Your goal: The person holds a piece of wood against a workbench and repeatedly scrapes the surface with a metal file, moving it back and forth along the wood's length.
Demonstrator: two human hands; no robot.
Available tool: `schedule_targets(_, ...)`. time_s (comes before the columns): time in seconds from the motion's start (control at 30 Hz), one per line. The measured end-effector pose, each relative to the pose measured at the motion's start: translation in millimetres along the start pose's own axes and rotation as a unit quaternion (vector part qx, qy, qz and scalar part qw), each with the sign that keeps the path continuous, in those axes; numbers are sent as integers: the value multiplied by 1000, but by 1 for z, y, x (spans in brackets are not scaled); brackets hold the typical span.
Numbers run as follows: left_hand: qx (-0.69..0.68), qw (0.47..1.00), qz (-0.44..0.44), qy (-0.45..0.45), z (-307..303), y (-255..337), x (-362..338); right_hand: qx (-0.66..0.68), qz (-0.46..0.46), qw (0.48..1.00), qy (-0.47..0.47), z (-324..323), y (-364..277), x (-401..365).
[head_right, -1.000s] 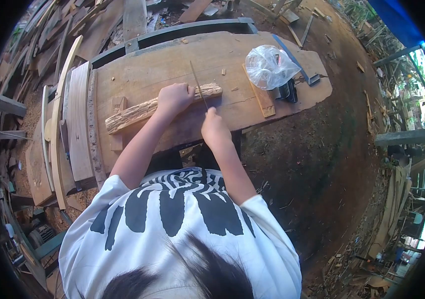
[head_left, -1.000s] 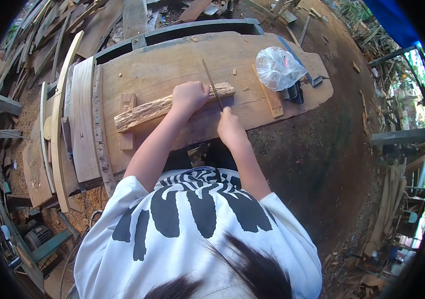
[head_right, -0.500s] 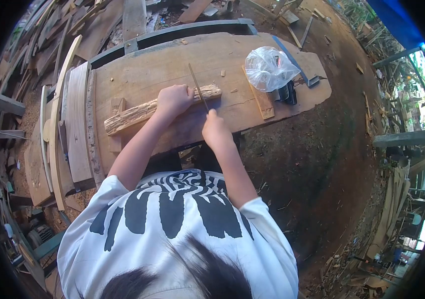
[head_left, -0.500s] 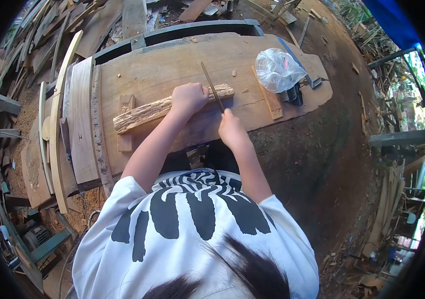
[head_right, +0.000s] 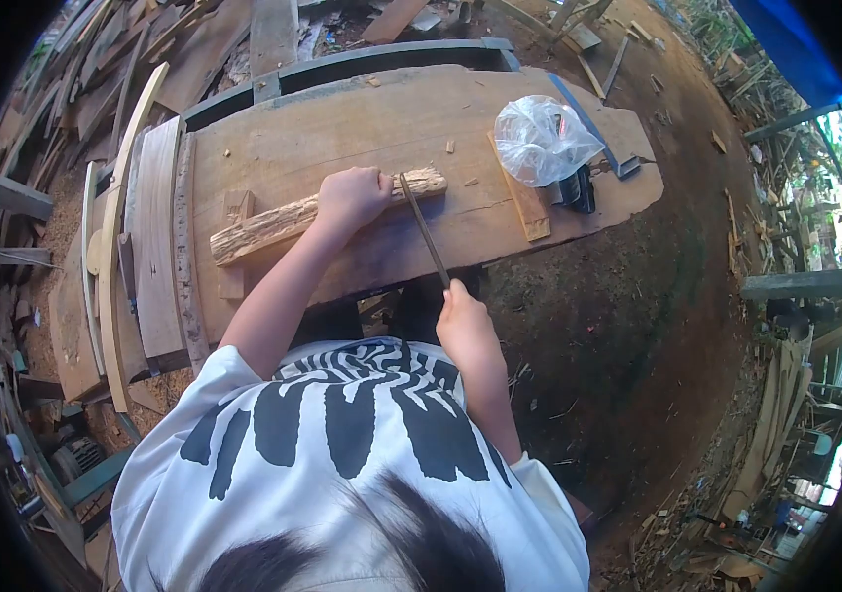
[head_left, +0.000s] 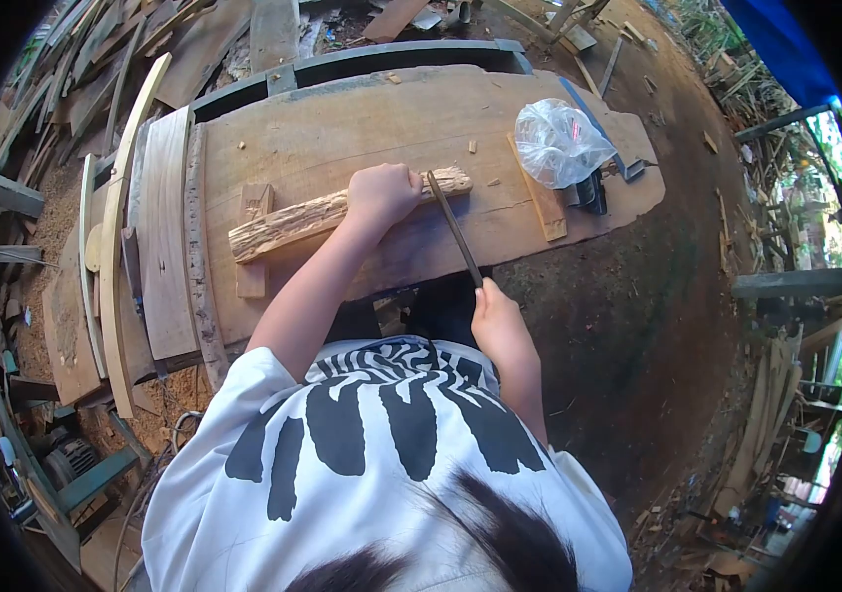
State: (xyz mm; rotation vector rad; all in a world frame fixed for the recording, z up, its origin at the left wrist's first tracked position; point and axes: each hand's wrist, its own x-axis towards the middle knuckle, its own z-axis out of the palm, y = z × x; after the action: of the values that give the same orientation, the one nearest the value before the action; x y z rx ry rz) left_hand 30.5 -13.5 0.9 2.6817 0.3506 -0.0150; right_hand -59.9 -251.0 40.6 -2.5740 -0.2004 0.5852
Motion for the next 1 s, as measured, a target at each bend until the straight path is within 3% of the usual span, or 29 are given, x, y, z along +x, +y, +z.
schedule_targets(0.23,5,1000,1,22,7,-3,-1,-37,-49,998,17,32,-37,93)
schedule_targets(0.37,6,1000,-10,26,9,-4,2,-37,-55,998,23,32,-43,100)
schedule_targets(0.73,-2,1000,-16,8,4,-1,2,-44,31,998,-46,-18,-12,-13)
schedule_targets(1.0,-3,1000,3,14,3,-4,1,-36,-61,997,16,32,-25,90)
